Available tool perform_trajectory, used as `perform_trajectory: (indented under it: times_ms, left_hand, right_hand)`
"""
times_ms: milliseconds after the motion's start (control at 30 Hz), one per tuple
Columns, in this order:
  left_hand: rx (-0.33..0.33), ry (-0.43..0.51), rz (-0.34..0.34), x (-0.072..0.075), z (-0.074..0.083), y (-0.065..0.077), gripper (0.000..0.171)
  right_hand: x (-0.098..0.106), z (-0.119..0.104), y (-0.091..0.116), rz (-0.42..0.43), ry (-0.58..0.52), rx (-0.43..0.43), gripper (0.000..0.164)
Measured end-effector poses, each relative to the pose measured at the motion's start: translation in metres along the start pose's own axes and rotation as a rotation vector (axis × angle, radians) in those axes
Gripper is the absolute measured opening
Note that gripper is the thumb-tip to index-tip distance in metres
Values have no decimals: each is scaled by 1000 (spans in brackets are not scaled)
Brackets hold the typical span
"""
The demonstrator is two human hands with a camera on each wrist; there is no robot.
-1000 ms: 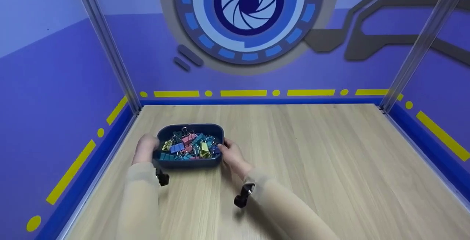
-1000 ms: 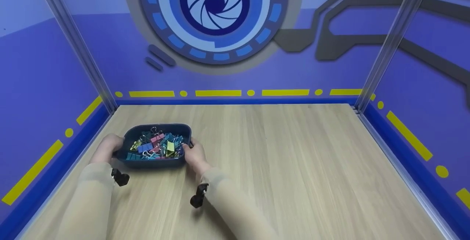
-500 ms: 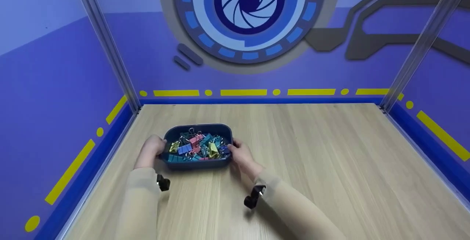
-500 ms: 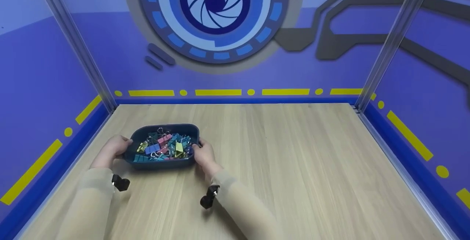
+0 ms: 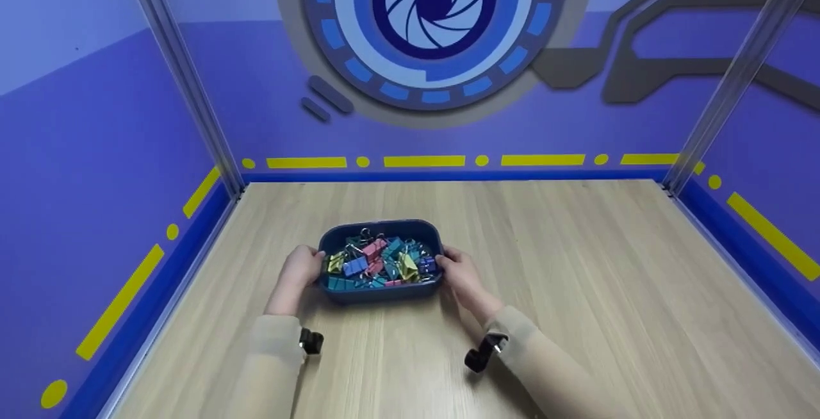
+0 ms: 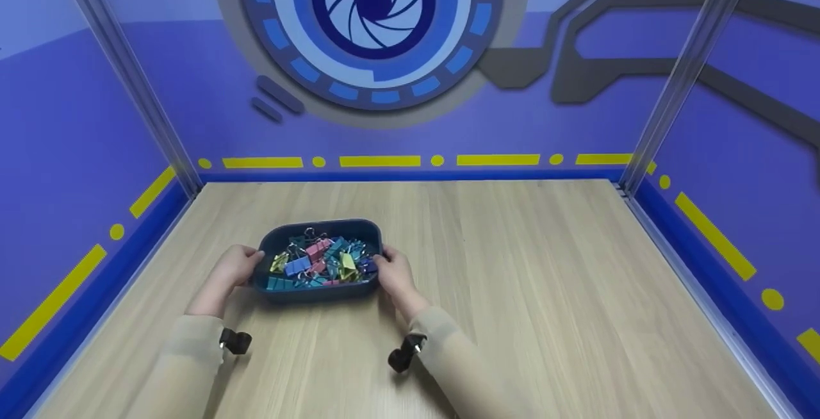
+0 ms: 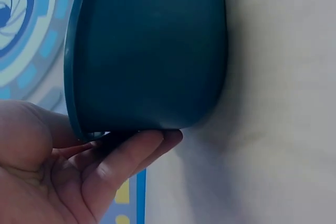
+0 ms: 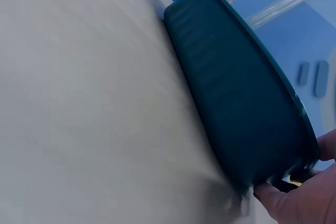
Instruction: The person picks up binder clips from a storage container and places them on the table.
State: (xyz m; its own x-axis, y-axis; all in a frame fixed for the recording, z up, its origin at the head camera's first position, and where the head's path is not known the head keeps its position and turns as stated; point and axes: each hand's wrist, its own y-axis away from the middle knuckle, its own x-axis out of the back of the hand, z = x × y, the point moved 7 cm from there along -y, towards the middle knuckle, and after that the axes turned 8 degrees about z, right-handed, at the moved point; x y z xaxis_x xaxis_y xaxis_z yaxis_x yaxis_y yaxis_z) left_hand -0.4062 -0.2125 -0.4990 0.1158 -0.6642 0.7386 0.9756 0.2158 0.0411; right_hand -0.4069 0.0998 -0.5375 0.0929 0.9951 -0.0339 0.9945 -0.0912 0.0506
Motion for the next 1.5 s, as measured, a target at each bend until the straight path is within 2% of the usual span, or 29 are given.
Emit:
perform_trajectory:
  times_ms: [233,400,533,767,933,1133,1367,1500]
  left_hand:
    - [-25,20,45,-24,18,11,35]
    - [-96,35,91,-39,33,18,32]
    - [-103,56,89,-50,44,22,32]
    - [-115,35,89,-64,60,28,31]
    - [-164,-37,127,-69,69,32,32]
    - [-228,-193,221,-68,73,37,30]
    - [-392,-324,346,-59,80,42,28]
    - [-420,-365,350,-57,80,40,31]
  right_hand:
    - [34,4,5,32,-70,-24,43]
    - [59,6,10,87,-98,-62,46]
    - [76,9,12,121,-111,-97,49]
    - [99,11,18,196,-155,-92,48]
    - [107,11,21,229,-140,-68,48]
    - [109,11,23,236,-105,-45,51]
    - [108,11,21,225,-94,-26,51]
    - [107,11,20,212,-84,-17,52]
